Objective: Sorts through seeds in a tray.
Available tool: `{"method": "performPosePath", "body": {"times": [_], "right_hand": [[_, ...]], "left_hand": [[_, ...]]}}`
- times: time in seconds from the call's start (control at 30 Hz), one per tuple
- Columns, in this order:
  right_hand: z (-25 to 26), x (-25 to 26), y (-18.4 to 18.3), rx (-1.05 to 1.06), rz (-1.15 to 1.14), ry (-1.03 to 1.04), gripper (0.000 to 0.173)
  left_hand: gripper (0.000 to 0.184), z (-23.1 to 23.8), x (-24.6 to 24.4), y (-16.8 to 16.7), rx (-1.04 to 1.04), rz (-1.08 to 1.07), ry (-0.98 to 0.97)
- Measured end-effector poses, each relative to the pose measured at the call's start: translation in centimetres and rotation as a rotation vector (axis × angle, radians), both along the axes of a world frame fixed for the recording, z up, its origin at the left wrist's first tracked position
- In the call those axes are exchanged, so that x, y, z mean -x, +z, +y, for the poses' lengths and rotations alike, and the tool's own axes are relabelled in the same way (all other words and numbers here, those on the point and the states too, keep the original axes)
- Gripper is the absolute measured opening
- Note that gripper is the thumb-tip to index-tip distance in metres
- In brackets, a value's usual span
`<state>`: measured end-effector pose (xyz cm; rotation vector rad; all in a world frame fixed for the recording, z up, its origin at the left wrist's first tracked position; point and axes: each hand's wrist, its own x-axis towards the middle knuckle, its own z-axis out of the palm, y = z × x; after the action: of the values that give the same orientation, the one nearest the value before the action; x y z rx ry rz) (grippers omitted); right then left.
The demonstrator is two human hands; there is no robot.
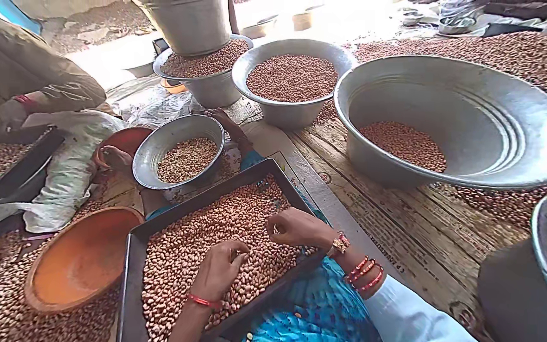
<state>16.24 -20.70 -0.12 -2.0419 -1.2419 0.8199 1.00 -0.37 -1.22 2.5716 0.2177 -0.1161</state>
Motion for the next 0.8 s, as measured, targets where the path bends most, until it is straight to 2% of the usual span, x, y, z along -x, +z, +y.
{"method": "performPosePath", "body": {"times": [0.07,0.13,0.17,0.2,0.27,0.37,0.43,0.5,0.57,0.63,0.73,0.77,0.8], "right_hand": [[0.1,1.0,-0.1,0.130,-0.143,-0.014,0.020],[0.2,1.7,-0.4,0.190,-0.192,-0.029,0.019],[0.3,1.9,-0.4,0.226,-0.199,-0.035,0.019],[0.3,2.0,-0.4,0.255,-0.203,-0.036,0.020],[0.5,2.1,-0.5,0.281,-0.212,-0.027,0.019],[0.8,2.1,-0.5,0.315,-0.218,-0.015,0.019],[0.9,2.1,-0.4,0.342,-0.221,-0.017,0.020],[1.2,2.3,-0.1,0.366,-0.243,-0.016,0.020],[1.4,2.8,0.8,0.393,-0.271,0.010,0.018],[1.3,3.2,1.9,0.307,-0.248,0.093,0.017],[0.9,4.1,3.4,-0.113,0.010,0.395,0.015],[1.0,4.3,4.0,-0.212,0.138,0.483,0.018],[1.1,4.4,4.5,-0.265,0.228,0.525,0.022]], "left_hand": [[0.011,1.3,0.3,0.0,0.240,-0.079,0.053],[0.015,2.7,0.8,0.1,0.615,-0.152,0.087],[0.021,3.1,1.1,0.1,0.708,-0.167,0.077],[0.025,3.3,1.5,0.2,0.708,-0.160,0.057],[0.026,2.7,2.5,0.7,0.524,-0.086,-0.015],[0.018,0.0,3.8,0.7,0.173,-0.041,-0.137],[0.017,-1.6,4.1,0.2,0.011,-0.083,-0.154],[0.013,-2.5,4.2,-0.2,-0.069,-0.122,-0.131],[0.011,-2.4,4.2,0.1,-0.049,-0.135,-0.124],[0.012,-0.8,4.6,0.9,0.129,-0.143,-0.233],[0.025,3.6,5.4,3.6,0.688,0.028,-0.674],[0.029,4.6,5.7,4.6,0.785,0.076,-0.729],[0.031,5.5,6.0,5.4,0.823,0.079,-0.692]]}}
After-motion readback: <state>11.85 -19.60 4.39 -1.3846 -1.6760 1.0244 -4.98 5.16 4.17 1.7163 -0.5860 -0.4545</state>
